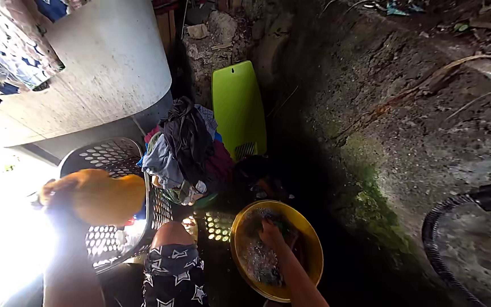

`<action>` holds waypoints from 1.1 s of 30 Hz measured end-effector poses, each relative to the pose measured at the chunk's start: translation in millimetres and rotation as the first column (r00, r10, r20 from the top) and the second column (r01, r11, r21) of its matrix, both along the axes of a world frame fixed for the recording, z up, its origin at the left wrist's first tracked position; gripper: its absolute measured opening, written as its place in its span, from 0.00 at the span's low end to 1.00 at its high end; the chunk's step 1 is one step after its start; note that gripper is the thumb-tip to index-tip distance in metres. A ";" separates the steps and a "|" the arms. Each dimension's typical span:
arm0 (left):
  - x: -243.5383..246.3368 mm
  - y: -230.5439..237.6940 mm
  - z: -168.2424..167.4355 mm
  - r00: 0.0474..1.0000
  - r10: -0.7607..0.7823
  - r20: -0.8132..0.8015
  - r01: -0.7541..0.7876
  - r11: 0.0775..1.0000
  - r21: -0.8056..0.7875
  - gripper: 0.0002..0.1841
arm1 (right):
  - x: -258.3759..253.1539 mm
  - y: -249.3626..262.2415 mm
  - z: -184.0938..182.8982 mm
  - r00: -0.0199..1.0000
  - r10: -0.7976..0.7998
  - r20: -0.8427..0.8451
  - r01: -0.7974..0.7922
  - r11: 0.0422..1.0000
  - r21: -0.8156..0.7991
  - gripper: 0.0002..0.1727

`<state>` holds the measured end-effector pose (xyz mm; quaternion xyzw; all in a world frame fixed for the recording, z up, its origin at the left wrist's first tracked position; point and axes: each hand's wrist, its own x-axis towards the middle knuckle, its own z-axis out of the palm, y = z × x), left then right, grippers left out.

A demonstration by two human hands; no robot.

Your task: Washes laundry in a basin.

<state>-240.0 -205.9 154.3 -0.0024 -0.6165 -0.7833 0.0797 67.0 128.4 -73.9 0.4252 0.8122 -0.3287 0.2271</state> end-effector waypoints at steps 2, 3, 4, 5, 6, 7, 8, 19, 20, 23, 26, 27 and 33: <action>-54.1 -35.2 -42.5 0.997 0.003 -0.076 0.003 0.997 0.076 0.14 | 8.1 -18.6 -18.9 0.991 0.058 0.124 -0.063 0.997 0.035 0.33; -88.0 -67.5 -79.4 0.974 -0.174 -0.146 0.168 0.984 -0.055 0.22 | 13.4 -29.7 -28.9 0.984 0.067 0.168 -0.075 0.996 0.042 0.33; -104.0 -70.3 -94.8 0.993 -0.115 -0.033 0.104 0.968 -0.230 0.26 | 18.9 -40.6 -39.0 0.976 0.074 0.207 -0.085 0.995 0.042 0.33; -110.8 -62.6 -101.1 0.995 -0.021 0.099 0.060 0.909 -0.413 0.27 | 24.4 -51.4 -45.7 0.965 0.083 0.250 -0.095 0.995 0.034 0.32; -106.9 -54.2 -101.0 0.983 0.036 0.181 0.076 0.812 -0.579 0.29 | 30.0 -61.5 -50.3 0.951 0.103 0.292 -0.112 0.994 0.016 0.30; -100.8 -49.5 -101.1 0.975 0.056 0.214 0.117 0.690 -0.714 0.34 | 35.6 -69.4 -53.2 0.938 0.124 0.323 -0.125 0.992 -0.018 0.30; -92.2 -44.5 -99.4 0.977 0.063 0.205 0.134 0.569 -0.811 0.39 | 39.0 -74.7 -52.2 0.922 0.149 0.357 -0.139 0.989 -0.055 0.30; 87.0 118.2 -47.8 0.459 -0.881 0.116 0.814 0.365 -0.452 0.17 | 54.9 -11.8 167.6 0.741 0.007 -0.672 0.156 0.971 0.182 0.14; 105.4 135.6 -49.6 0.337 -0.930 0.146 0.853 0.236 -0.466 0.17 | 56.8 -11.8 197.5 0.678 0.037 -0.734 0.190 0.956 0.224 0.14; 152.9 178.4 -72.4 0.070 -0.972 0.226 0.870 -0.051 -0.490 0.21 | 62.1 -15.4 272.4 0.475 0.148 -0.867 0.276 0.911 0.306 0.13; 184.3 204.3 -114.5 -0.033 -0.949 0.313 0.824 -0.203 -0.529 0.32 | 73.5 -16.9 328.6 0.214 0.142 -0.967 0.383 0.898 0.216 0.09; 190.9 209.5 -132.9 -0.041 -0.932 0.361 0.807 -0.244 -0.538 0.35 | 79.5 -13.5 339.1 0.126 0.131 -0.983 0.411 0.895 0.172 0.08; 197.8 228.2 -154.5 -0.003 -0.910 0.414 0.892 -0.189 -0.410 0.28 | 73.7 -9.1 328.3 0.323 0.239 -0.916 0.545 0.744 0.387 0.16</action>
